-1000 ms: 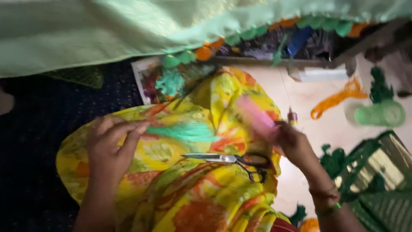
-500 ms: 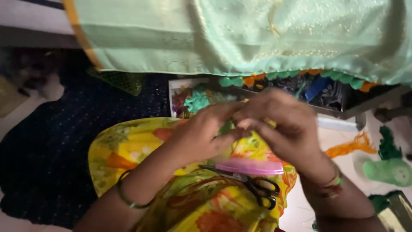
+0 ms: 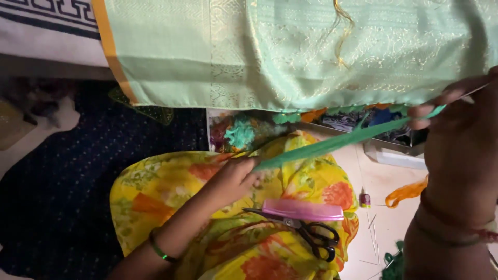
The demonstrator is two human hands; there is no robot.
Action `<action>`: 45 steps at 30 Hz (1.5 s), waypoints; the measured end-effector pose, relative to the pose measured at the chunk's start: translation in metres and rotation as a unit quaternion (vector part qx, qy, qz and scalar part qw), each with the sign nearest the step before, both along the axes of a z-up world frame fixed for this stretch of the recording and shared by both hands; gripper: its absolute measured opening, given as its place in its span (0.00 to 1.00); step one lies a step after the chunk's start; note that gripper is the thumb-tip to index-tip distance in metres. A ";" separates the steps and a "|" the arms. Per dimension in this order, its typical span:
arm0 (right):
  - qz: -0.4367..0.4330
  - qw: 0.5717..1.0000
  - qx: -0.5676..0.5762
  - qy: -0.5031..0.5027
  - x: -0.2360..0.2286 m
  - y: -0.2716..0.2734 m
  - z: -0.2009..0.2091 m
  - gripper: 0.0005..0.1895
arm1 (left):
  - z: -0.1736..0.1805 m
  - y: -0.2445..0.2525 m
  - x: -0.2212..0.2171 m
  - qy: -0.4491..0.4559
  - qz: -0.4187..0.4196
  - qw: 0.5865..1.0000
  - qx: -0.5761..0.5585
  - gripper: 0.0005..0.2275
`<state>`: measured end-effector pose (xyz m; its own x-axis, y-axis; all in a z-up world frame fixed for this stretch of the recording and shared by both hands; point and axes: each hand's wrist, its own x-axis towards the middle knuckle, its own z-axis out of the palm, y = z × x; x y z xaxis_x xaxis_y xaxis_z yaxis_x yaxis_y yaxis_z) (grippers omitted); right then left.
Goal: Creating and attaching decorative thread tassels to the border of a saree.
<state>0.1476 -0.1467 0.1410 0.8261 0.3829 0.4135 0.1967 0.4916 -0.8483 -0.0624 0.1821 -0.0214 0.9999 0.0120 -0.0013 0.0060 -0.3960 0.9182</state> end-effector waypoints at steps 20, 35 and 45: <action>0.079 0.969 -0.231 0.036 -0.087 0.161 -0.065 0.06 | 0.108 -0.004 0.015 -0.154 0.137 0.889 -0.409 0.06; 0.079 0.990 -0.117 -0.024 -0.099 0.161 -0.082 0.06 | 0.129 -0.006 -0.004 -0.157 0.088 0.876 -0.448 0.06; 0.075 0.988 -0.118 -0.068 -0.094 0.157 -0.096 0.06 | 0.121 -0.008 -0.003 -0.145 0.107 0.874 -0.451 0.06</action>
